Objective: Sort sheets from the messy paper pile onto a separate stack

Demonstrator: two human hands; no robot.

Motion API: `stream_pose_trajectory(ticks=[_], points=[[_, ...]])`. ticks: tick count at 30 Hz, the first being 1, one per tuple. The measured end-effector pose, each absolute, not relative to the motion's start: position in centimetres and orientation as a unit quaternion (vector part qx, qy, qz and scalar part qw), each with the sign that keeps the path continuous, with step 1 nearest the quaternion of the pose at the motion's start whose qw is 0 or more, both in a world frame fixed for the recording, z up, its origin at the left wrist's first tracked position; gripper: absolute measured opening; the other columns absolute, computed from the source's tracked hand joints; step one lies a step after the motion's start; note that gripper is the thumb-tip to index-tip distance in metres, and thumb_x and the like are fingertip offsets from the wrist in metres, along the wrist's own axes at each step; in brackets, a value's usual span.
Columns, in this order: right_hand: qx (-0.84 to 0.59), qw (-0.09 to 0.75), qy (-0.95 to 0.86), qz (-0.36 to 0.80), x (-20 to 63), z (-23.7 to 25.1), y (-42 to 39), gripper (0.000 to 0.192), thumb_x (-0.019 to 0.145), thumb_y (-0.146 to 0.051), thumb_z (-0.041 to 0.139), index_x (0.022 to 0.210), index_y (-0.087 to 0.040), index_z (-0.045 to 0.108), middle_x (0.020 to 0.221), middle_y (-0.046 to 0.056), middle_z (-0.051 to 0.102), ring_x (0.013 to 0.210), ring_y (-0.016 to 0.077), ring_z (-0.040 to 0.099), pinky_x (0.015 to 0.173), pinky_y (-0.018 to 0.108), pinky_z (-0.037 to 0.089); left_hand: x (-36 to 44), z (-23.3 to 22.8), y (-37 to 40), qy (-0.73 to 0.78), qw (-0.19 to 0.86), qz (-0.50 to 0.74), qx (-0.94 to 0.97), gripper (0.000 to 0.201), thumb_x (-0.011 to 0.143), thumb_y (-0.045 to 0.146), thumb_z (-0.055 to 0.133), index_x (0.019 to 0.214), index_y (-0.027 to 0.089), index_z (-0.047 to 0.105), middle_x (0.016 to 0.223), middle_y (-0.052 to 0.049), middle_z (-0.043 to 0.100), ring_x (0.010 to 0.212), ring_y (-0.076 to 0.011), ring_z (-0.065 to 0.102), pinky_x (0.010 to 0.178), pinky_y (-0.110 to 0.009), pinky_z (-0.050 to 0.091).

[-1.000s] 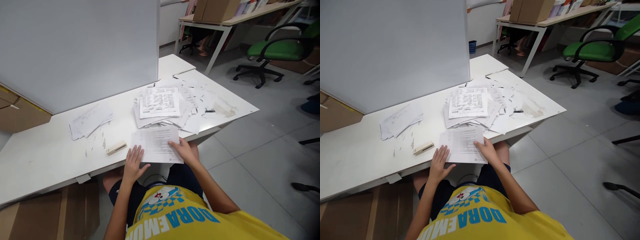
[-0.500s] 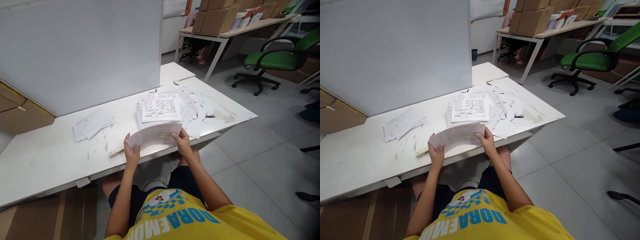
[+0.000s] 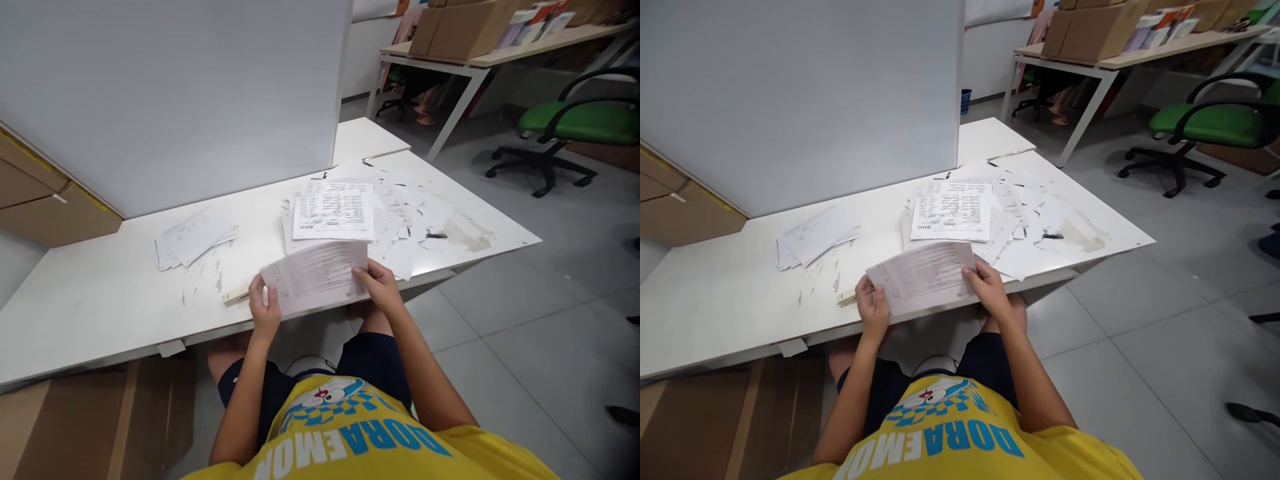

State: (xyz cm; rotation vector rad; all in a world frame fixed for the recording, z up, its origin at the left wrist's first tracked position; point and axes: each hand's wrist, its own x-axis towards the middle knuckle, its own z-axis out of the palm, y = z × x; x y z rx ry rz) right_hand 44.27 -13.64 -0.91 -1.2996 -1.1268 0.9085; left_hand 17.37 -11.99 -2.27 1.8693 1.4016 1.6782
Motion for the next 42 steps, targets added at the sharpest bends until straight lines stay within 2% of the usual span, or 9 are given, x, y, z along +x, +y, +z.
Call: stream_pose_trajectory(ticks=[2,5,8,12,15,18,28,35,42], points=[[-0.561,0.513,-0.485,0.432,44.9,-0.4,-14.4,0.034,0.075,-0.05,0.067,0.089,-0.019,0.071,0.08,0.004,0.07,0.075,0.0247,0.063,0.064,0.033,0.049,16.1,-0.7,-12.4,0.509,0.122,0.566,0.637,0.047,0.095,0.04,0.048,0.137,0.02,0.043,0.104,-0.01,0.065,0.101,-0.0196,0.063,0.092,-0.035,0.05],[-0.56,0.462,-0.479,0.493,44.7,-0.2,-15.3,0.034,0.071,-0.048,0.068,0.085,-0.017,0.072,0.077,0.004,0.071,0.072,0.0246,0.063,0.06,0.032,0.048,13.9,0.9,-12.7,0.554,0.075,0.536,0.633,0.036,0.095,0.036,0.048,0.127,0.021,0.053,0.102,-0.007,0.066,0.103,-0.0194,0.062,0.099,-0.038,0.047],[-0.573,0.451,-0.455,0.511,43.6,-0.8,-15.8,0.034,0.07,-0.047,0.067,0.082,-0.016,0.071,0.073,0.004,0.07,0.072,0.0244,0.063,0.062,0.032,0.048,12.2,1.3,-12.3,0.576,0.055,0.495,0.648,0.03,0.097,0.034,0.043,0.117,0.02,0.059,0.1,-0.007,0.067,0.101,-0.02,0.062,0.096,-0.039,0.047],[-0.578,0.45,-0.427,0.53,42.3,-1.7,-15.9,0.036,0.068,-0.046,0.065,0.085,-0.015,0.072,0.074,0.004,0.07,0.072,0.0236,0.062,0.062,0.032,0.048,11.5,0.5,-11.0,0.586,0.045,0.419,0.692,0.037,0.098,0.03,0.032,0.122,0.019,0.059,0.113,-0.01,0.066,0.11,-0.0229,0.058,0.098,-0.041,0.045],[-0.57,0.455,-0.411,0.546,41.6,-1.6,-15.8,0.038,0.067,-0.044,0.066,0.088,-0.014,0.072,0.075,0.005,0.071,0.072,0.0238,0.063,0.063,0.031,0.048,11.4,-0.1,-10.0,0.582,0.019,0.343,0.737,0.042,0.098,0.033,0.032,0.129,0.018,0.056,0.125,-0.012,0.064,0.123,-0.0275,0.053,0.108,-0.049,0.035],[-0.57,0.448,-0.413,0.551,41.0,-0.9,-15.5,0.035,0.068,-0.042,0.065,0.089,-0.015,0.073,0.077,0.004,0.072,0.074,0.0244,0.064,0.063,0.031,0.048,11.2,-0.4,-9.4,0.55,-0.006,0.278,0.788,0.045,0.097,0.034,0.033,0.131,0.018,0.057,0.125,-0.011,0.066,0.127,-0.0296,0.051,0.112,-0.052,0.026],[-0.593,0.422,-0.445,0.522,40.2,0.3,-14.9,0.036,0.066,-0.044,0.065,0.085,-0.015,0.073,0.08,0.006,0.072,0.081,0.0284,0.064,0.069,0.035,0.05,11.1,-0.9,-10.3,0.54,-0.048,0.25,0.803,0.043,0.097,0.029,0.035,0.13,0.016,0.059,0.124,-0.012,0.067,0.123,-0.0313,0.055,0.1,-0.049,0.037],[-0.572,0.392,-0.412,0.59,40.1,0.4,-14.8,0.054,0.069,-0.05,0.066,0.108,-0.013,0.07,0.097,0.011,0.073,0.089,0.0313,0.067,0.073,0.037,0.053,11.4,-0.6,-10.9,0.57,-0.073,0.202,0.793,0.043,0.098,0.025,0.032,0.132,0.014,0.057,0.125,-0.01,0.066,0.124,-0.0283,0.054,0.1,-0.046,0.038],[-0.56,0.402,-0.418,0.591,39.5,0.4,-14.7,0.057,0.067,-0.056,0.067,0.105,-0.014,0.072,0.098,0.012,0.074,0.089,0.0323,0.067,0.081,0.042,0.053,11.5,-0.7,-10.7,0.574,-0.079,0.184,0.794,0.043,0.098,0.024,0.032,0.129,0.015,0.06,0.122,-0.01,0.068,0.125,-0.0286,0.053,0.098,-0.046,0.04]])
